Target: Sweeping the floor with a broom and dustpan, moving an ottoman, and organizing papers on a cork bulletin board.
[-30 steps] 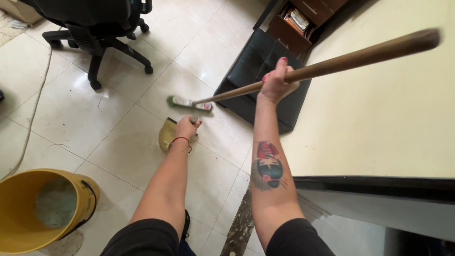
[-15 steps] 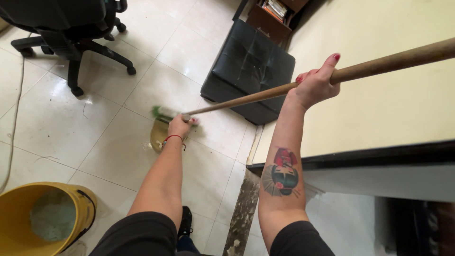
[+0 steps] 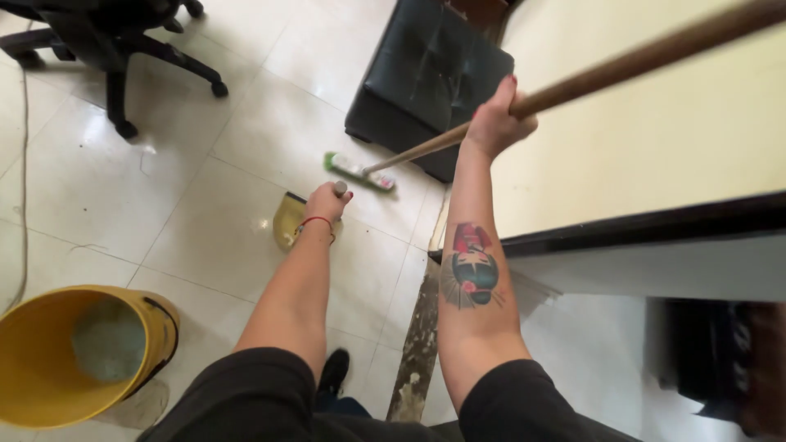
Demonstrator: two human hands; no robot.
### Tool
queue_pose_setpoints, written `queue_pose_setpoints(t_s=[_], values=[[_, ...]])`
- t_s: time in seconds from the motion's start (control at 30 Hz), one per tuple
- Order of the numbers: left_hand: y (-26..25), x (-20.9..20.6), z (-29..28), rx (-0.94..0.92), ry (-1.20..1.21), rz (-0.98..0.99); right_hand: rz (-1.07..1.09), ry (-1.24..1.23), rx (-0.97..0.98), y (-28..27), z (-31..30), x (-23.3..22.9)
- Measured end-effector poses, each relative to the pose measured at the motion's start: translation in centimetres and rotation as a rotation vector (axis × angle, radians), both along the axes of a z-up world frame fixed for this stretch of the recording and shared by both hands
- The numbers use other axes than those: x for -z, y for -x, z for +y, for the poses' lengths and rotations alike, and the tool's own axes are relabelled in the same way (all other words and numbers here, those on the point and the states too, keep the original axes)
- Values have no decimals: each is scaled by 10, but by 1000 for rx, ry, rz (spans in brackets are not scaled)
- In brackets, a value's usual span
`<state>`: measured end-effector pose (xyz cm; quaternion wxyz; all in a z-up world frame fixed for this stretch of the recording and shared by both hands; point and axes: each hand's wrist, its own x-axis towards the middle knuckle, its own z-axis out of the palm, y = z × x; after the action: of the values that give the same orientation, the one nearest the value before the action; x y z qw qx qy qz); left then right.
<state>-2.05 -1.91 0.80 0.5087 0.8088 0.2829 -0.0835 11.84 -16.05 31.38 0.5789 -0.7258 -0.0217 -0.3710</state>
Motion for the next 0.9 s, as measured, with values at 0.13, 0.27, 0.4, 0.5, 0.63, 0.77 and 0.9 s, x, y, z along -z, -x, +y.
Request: queue_pose_setpoints(t_s=[0.13,0.27,0.4,0.5,0.63,0.77,0.9], values=[[-12,-38,-4,-22,-1,49,155,-298,-17,13,22,-69],[-1,-46,-12,-53,16,96,200,-375,-15,42,10,-91],[13,-20,-4,-33,-63,41,51,-350,-215,74,-1,-107],[42,-17,14,-124,-19,33,-27,-458,-415,75,8,-96],[95,-12,35,-182,-102,-38,-94,-502,-566,69,47,-48],[144,-69,34,-250,1,72,-104,-539,-641,71,89,6],[163,-36,23,-272,-82,108,-54,-509,-651,73,127,78]])
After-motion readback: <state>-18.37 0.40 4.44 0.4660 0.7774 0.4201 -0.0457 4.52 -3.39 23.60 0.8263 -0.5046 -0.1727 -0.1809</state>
